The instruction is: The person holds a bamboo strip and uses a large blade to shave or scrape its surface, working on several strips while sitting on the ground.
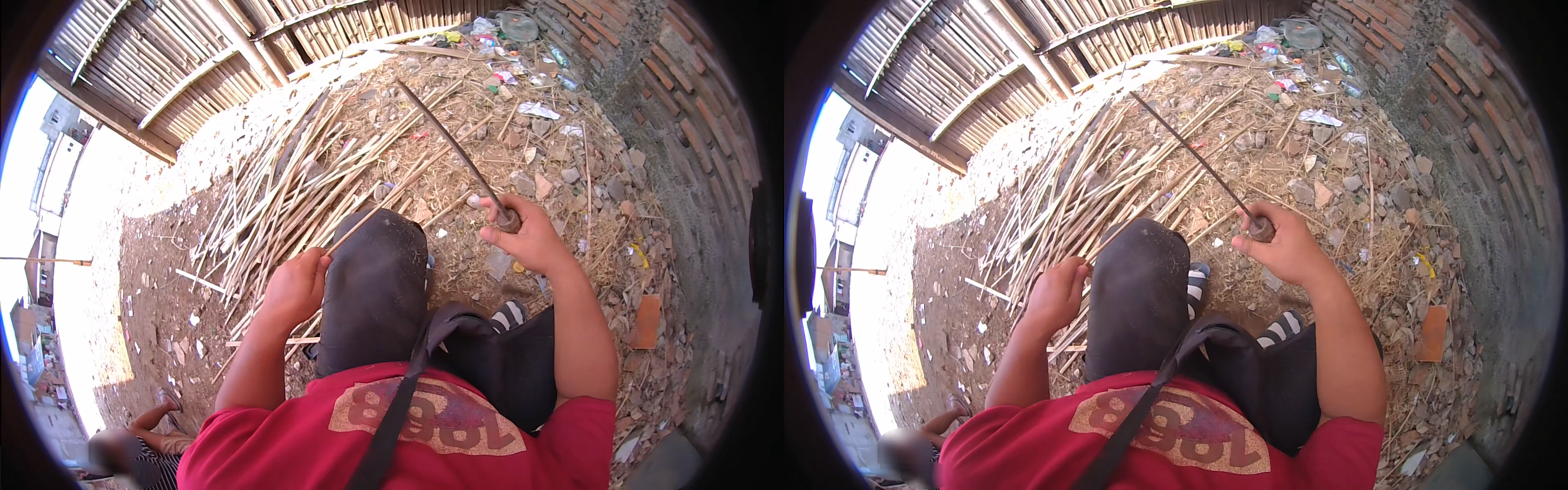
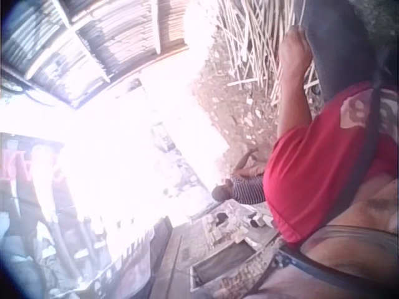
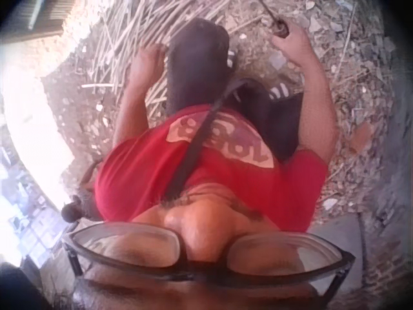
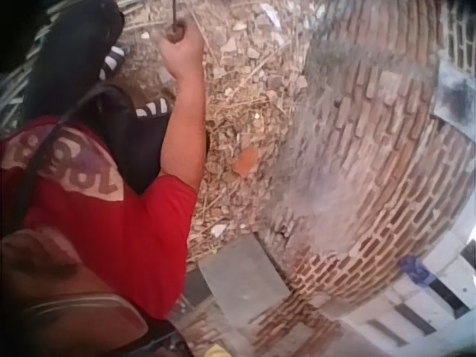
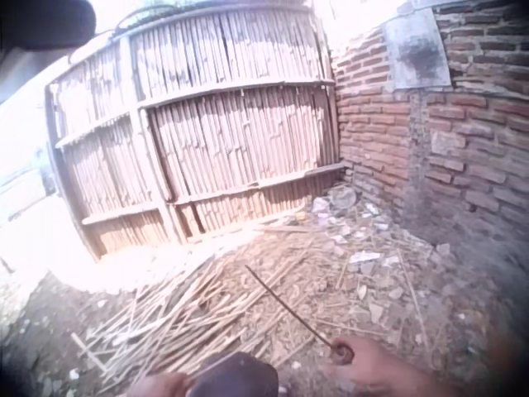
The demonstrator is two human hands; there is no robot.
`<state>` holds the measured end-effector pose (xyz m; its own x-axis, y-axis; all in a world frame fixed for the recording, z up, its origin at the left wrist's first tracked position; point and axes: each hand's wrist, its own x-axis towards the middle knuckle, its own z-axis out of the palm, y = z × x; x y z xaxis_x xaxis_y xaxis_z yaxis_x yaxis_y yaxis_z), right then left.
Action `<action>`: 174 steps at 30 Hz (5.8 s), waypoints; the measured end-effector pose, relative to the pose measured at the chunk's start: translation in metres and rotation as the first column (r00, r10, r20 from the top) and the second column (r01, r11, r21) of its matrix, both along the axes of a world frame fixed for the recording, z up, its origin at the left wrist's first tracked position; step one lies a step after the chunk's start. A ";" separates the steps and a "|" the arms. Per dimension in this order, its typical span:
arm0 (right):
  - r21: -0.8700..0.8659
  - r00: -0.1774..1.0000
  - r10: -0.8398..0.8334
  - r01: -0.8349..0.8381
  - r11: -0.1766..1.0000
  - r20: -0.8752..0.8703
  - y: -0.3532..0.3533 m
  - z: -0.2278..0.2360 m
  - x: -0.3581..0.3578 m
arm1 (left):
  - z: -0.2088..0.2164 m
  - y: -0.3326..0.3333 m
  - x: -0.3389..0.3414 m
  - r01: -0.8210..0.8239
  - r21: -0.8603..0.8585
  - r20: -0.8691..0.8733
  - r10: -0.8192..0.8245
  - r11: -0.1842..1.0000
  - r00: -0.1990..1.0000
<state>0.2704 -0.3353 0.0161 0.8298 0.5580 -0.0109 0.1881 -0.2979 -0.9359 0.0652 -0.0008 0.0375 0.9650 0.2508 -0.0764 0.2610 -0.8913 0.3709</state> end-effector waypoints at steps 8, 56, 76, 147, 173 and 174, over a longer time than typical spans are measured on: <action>0.376 0.934 0.090 0.050 0.925 -0.345 -0.030 -0.001 -0.013 | 0.005 -0.055 -0.043 0.128 0.247 0.208 -0.182 0.961 0.961; -0.542 0.974 -0.042 0.159 0.825 0.222 -0.022 -0.059 0.024 | -0.042 -0.001 -0.054 0.063 -0.030 -0.089 -0.065 0.998 0.994; -0.578 0.984 0.055 0.055 0.814 0.171 -0.022 -0.050 0.013 | -0.022 0.017 -0.039 0.067 -0.212 -0.281 -0.126 0.975 0.951; -0.476 0.983 -0.117 0.171 0.863 0.140 -0.041 -0.048 0.024 | -0.019 -0.010 -0.034 0.145 -0.058 -0.170 -0.153 0.988 0.973; -0.602 0.977 0.076 0.063 0.796 0.202 -0.020 -0.025 0.005 | -0.035 -0.018 -0.048 0.102 0.090 -0.043 -0.099 0.991 0.994; -0.614 0.969 0.129 0.029 0.788 0.211 -0.016 -0.019 0.002 | -0.042 -0.015 -0.049 0.104 0.058 -0.026 -0.103 0.993 0.994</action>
<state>0.2723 -0.3517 -0.0025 0.8228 0.5404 -0.1761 0.4034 -0.7735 -0.4888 0.0164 -0.0155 -0.0045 0.9842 0.1543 -0.0869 0.1739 -0.9342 0.3114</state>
